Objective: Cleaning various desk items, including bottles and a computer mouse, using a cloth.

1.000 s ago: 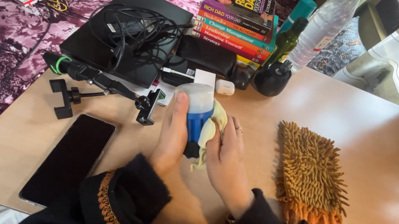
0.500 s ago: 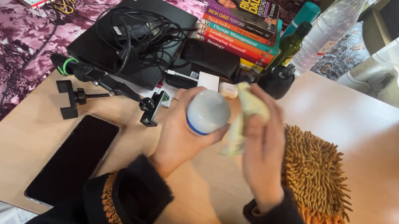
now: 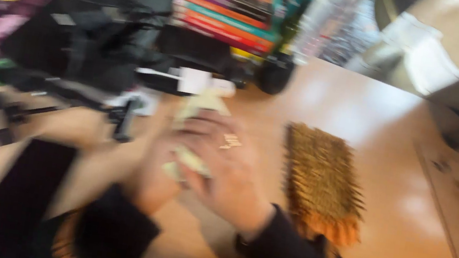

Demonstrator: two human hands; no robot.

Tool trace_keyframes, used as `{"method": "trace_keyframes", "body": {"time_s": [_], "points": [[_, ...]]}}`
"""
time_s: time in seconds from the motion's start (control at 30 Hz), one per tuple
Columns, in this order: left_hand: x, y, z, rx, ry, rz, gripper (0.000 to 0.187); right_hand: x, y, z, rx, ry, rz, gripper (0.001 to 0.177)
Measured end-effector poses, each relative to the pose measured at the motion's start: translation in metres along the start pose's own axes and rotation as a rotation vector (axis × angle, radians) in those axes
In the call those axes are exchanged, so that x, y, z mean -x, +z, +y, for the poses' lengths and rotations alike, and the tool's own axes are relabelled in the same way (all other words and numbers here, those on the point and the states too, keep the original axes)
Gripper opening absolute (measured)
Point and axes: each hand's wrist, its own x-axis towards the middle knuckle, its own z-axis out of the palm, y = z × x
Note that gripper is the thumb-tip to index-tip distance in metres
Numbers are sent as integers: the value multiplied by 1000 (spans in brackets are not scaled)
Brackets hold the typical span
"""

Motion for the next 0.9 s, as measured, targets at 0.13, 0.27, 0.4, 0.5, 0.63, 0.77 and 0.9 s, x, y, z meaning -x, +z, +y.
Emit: {"method": "trace_keyframes", "body": {"time_s": [0.13,0.27,0.4,0.5,0.63,0.77,0.9], "points": [[-9,-14,-21,1014,-494,-199,57,7,-5,9,56,-219,-58,27],[-9,-12,-8,1602,-908,-296,52,23,3,17,-119,-135,62,18],[2,14,17,316,-263,247,70,15,-7,8,-480,194,170,34],[9,12,20,-420,61,99,85,3,-18,-1,-476,348,139,33],[10,12,11,-753,231,65,59,-2,-20,-8,-212,292,114,23],[4,16,-3,-623,130,147,49,-5,-12,-15,-37,49,150,28],[-2,17,-15,-243,-28,293,27,-5,-12,-12,81,-127,39,32]]}}
